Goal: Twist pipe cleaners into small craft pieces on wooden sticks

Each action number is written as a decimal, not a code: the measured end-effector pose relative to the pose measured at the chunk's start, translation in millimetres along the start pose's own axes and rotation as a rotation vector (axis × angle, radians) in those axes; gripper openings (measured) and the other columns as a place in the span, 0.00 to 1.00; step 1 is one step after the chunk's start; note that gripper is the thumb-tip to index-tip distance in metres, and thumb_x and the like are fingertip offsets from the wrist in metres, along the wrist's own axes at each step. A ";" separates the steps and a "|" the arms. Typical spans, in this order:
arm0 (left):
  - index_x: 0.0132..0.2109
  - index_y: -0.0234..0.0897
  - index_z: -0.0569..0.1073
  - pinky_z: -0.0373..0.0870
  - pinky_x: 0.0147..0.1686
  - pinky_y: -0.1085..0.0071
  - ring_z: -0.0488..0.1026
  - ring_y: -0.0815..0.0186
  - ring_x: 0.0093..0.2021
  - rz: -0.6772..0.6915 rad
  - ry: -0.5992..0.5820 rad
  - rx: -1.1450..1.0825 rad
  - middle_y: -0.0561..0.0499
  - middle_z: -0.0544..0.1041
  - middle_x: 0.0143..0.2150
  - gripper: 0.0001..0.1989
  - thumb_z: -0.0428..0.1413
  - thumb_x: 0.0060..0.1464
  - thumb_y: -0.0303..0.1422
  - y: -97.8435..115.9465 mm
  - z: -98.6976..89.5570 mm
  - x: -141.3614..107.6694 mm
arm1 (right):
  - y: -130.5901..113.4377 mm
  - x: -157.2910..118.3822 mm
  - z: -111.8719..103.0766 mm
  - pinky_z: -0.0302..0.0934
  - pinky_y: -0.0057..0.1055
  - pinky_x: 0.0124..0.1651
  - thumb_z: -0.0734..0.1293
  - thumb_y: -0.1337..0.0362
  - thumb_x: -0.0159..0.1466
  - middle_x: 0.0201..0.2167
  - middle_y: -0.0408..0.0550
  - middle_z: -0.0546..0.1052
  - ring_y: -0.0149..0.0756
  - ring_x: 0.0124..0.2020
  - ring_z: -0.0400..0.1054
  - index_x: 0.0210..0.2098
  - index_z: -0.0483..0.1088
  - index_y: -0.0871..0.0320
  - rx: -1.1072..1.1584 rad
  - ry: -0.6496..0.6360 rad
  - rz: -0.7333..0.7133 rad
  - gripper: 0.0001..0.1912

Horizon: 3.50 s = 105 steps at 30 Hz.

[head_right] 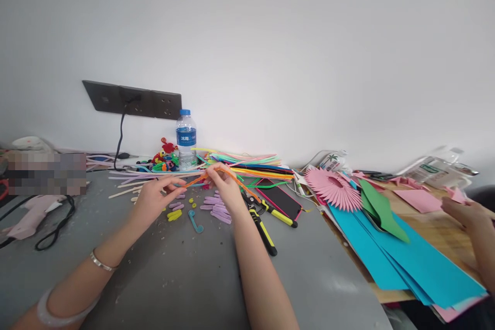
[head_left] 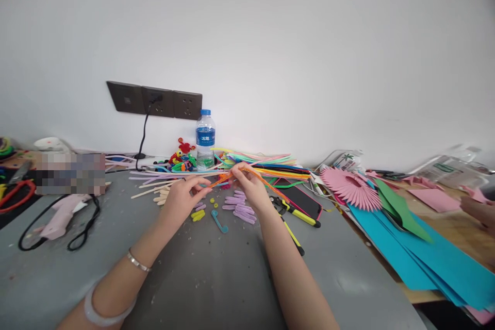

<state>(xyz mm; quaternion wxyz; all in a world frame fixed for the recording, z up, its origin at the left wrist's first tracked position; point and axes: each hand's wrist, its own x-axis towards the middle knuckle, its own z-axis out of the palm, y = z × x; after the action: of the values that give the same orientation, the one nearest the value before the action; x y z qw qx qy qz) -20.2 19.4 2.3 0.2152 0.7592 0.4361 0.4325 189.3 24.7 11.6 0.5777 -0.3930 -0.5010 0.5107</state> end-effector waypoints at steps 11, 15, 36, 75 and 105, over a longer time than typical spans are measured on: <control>0.40 0.39 0.76 0.73 0.32 0.69 0.74 0.66 0.30 0.096 0.135 0.017 0.51 0.77 0.33 0.06 0.57 0.59 0.35 -11.9 1.2 3.4 | -1.5 8.6 -20.3 0.70 0.29 0.38 0.78 0.52 0.49 0.35 0.44 0.81 0.32 0.33 0.74 0.41 0.75 0.54 0.242 0.179 0.019 0.23; 0.45 0.40 0.75 0.74 0.35 0.68 0.76 0.64 0.31 0.048 0.195 -0.006 0.53 0.78 0.31 0.09 0.58 0.57 0.35 -19.5 1.0 5.1 | -15.1 4.4 -26.9 0.70 0.32 0.44 0.77 0.50 0.51 0.41 0.46 0.81 0.35 0.40 0.76 0.46 0.73 0.53 0.195 0.125 0.061 0.26; 0.35 0.39 0.75 0.64 0.30 0.69 0.72 0.63 0.28 -0.050 0.088 0.178 0.51 0.78 0.31 0.06 0.57 0.55 0.36 -41.0 6.3 10.6 | -18.8 -126.7 -118.8 0.56 0.51 0.59 0.68 0.51 0.58 0.58 0.65 0.67 0.62 0.61 0.61 0.68 0.53 0.63 -1.710 0.111 0.359 0.45; 0.35 0.39 0.75 0.69 0.35 0.69 0.75 0.62 0.33 -0.062 0.070 0.085 0.52 0.79 0.33 0.02 0.61 0.52 0.30 -38.4 11.9 8.9 | -34.6 -50.0 -11.5 0.62 0.25 0.25 0.69 0.53 0.57 0.24 0.40 0.70 0.28 0.21 0.66 0.30 0.63 0.58 -0.326 -0.512 0.806 0.16; 0.35 0.39 0.76 0.69 0.34 0.69 0.74 0.63 0.32 0.104 0.128 0.044 0.52 0.78 0.31 0.05 0.58 0.57 0.34 -33.2 11.4 8.0 | -22.6 -64.1 -8.6 0.56 0.24 0.23 0.68 0.58 0.56 0.22 0.36 0.64 0.25 0.19 0.60 0.30 0.59 0.56 -0.297 -0.514 0.652 0.13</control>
<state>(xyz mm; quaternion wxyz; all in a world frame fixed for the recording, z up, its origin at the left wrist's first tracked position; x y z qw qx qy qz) -24.4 44.3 -23.4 0.1474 0.7562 0.4184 0.4810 203.7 -41.7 20.4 0.1802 -0.4694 -0.5463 0.6698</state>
